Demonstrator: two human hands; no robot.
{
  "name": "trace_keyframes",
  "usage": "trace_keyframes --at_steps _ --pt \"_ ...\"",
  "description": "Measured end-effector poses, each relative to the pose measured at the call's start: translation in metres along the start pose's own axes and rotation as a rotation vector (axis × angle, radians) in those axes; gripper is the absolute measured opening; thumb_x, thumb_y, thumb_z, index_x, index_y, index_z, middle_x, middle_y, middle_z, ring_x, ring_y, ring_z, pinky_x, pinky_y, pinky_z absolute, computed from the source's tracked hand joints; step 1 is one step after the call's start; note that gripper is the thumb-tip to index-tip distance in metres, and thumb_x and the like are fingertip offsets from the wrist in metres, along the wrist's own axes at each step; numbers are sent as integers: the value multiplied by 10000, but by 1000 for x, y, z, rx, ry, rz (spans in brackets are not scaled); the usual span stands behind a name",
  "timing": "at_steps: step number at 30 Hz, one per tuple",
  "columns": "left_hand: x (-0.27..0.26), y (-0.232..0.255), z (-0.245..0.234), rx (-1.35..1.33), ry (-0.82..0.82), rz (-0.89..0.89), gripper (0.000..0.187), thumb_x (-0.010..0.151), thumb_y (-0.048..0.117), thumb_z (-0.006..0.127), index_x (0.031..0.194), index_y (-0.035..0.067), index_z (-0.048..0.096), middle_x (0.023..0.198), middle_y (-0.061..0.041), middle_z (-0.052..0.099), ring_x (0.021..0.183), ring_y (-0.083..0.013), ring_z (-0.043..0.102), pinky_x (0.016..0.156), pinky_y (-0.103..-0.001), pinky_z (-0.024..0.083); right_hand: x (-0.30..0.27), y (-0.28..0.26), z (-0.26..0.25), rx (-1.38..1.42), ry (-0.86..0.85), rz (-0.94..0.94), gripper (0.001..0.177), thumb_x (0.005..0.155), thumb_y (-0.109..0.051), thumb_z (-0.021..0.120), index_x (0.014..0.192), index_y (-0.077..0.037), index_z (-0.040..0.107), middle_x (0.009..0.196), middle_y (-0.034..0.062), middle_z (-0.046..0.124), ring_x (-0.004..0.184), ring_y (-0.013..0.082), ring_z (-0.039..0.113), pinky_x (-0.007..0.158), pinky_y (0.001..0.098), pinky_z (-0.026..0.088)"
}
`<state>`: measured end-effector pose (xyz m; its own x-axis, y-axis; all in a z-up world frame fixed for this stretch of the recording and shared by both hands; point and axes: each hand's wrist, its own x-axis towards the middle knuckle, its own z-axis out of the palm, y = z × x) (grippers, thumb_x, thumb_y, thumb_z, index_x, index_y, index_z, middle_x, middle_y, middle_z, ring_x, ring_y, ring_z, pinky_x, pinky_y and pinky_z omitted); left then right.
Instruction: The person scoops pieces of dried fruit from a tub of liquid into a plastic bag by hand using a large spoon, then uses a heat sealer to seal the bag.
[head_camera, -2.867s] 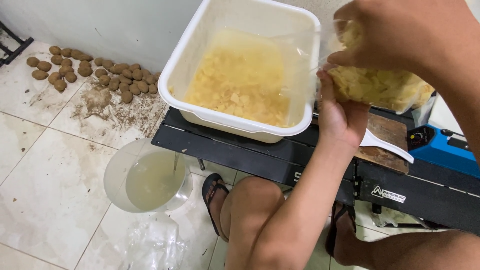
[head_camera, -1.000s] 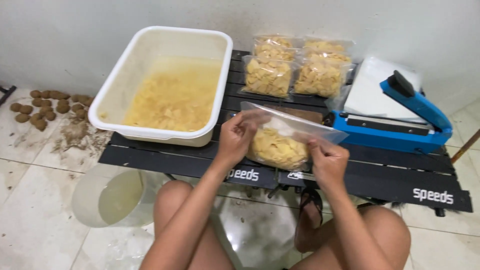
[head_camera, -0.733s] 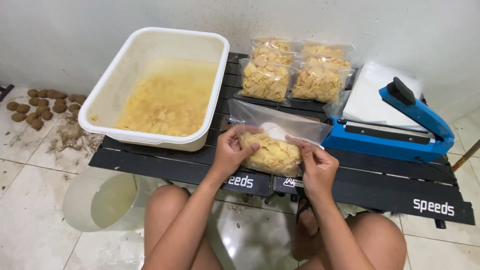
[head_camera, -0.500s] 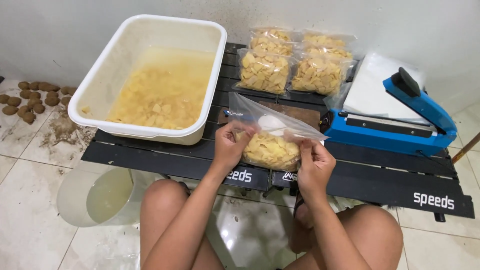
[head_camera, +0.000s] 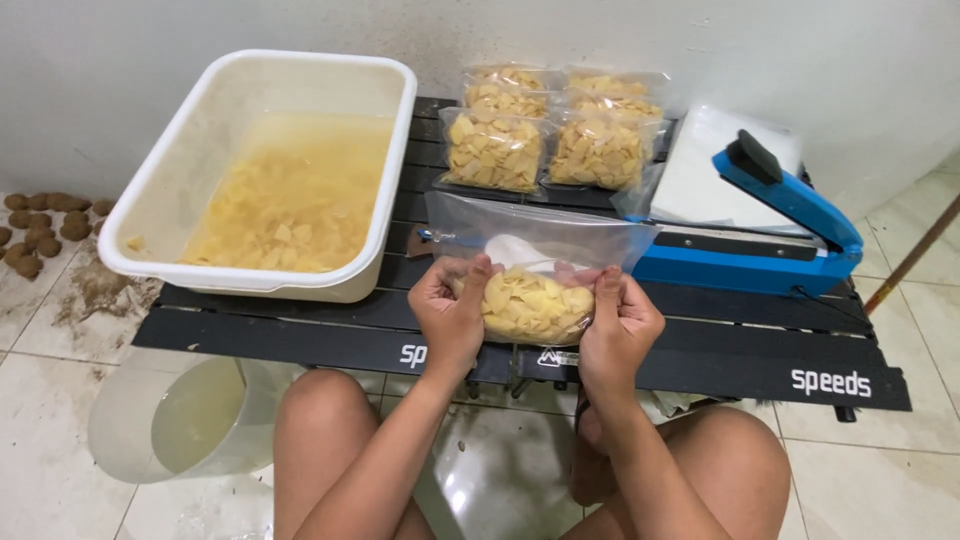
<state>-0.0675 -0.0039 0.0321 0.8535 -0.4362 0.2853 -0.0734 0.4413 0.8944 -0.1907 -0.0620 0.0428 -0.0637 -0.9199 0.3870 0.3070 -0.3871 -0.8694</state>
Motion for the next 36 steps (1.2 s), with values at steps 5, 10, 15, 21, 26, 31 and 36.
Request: trace_keyframes --at_steps 5,10,15,21,26,31,36 --pt "-11 24 30 43 -17 16 267 835 223 888 687 65 731 513 -58 656 513 -53 597 470 -215 477 19 -16 -22 -50 58 -45 407 1078 -269 633 764 -22 710 500 42 534 478 52 497 476 193 438" --pt "-36 14 73 -5 -22 -62 302 836 266 879 668 70 723 500 -50 627 471 -76 549 464 -220 451 37 -39 -54 -163 106 -26 378 1086 -202 635 751 -46 711 514 30 534 498 49 476 491 184 417" --pt "-59 -17 113 -20 -80 -227 290 852 277 852 670 98 715 508 -7 583 541 -53 491 493 -222 378 69 -15 -113 -313 141 -6 340 1108 -208 676 800 -73 730 556 44 571 480 72 514 492 195 436" --pt "-67 -28 144 -3 -257 -370 337 911 297 753 809 -22 717 662 -58 658 505 -81 509 456 -227 411 90 -19 -143 -423 119 149 323 1157 -183 628 922 17 724 810 26 669 670 56 575 677 172 501" --pt "-62 -26 115 92 -496 -265 531 894 401 676 1258 35 556 988 -159 738 782 -178 619 670 -314 477 97 -12 -158 -376 173 199 280 1149 -172 627 948 -7 729 821 22 686 651 53 617 663 155 529" --pt "-78 2 53 691 -773 371 816 720 671 723 1143 -27 701 1107 -170 760 946 -277 749 859 -365 570 97 -23 -161 -486 227 210 236 1168 -159 630 968 -70 717 769 0 659 579 25 597 539 144 532" --pt "-98 -31 34 1009 -884 667 608 752 129 744 1330 12 600 1400 -104 633 1350 -264 537 1160 -479 348 93 -23 -158 -374 218 122 282 1171 -146 645 937 -8 722 793 10 667 647 87 692 675 158 575"
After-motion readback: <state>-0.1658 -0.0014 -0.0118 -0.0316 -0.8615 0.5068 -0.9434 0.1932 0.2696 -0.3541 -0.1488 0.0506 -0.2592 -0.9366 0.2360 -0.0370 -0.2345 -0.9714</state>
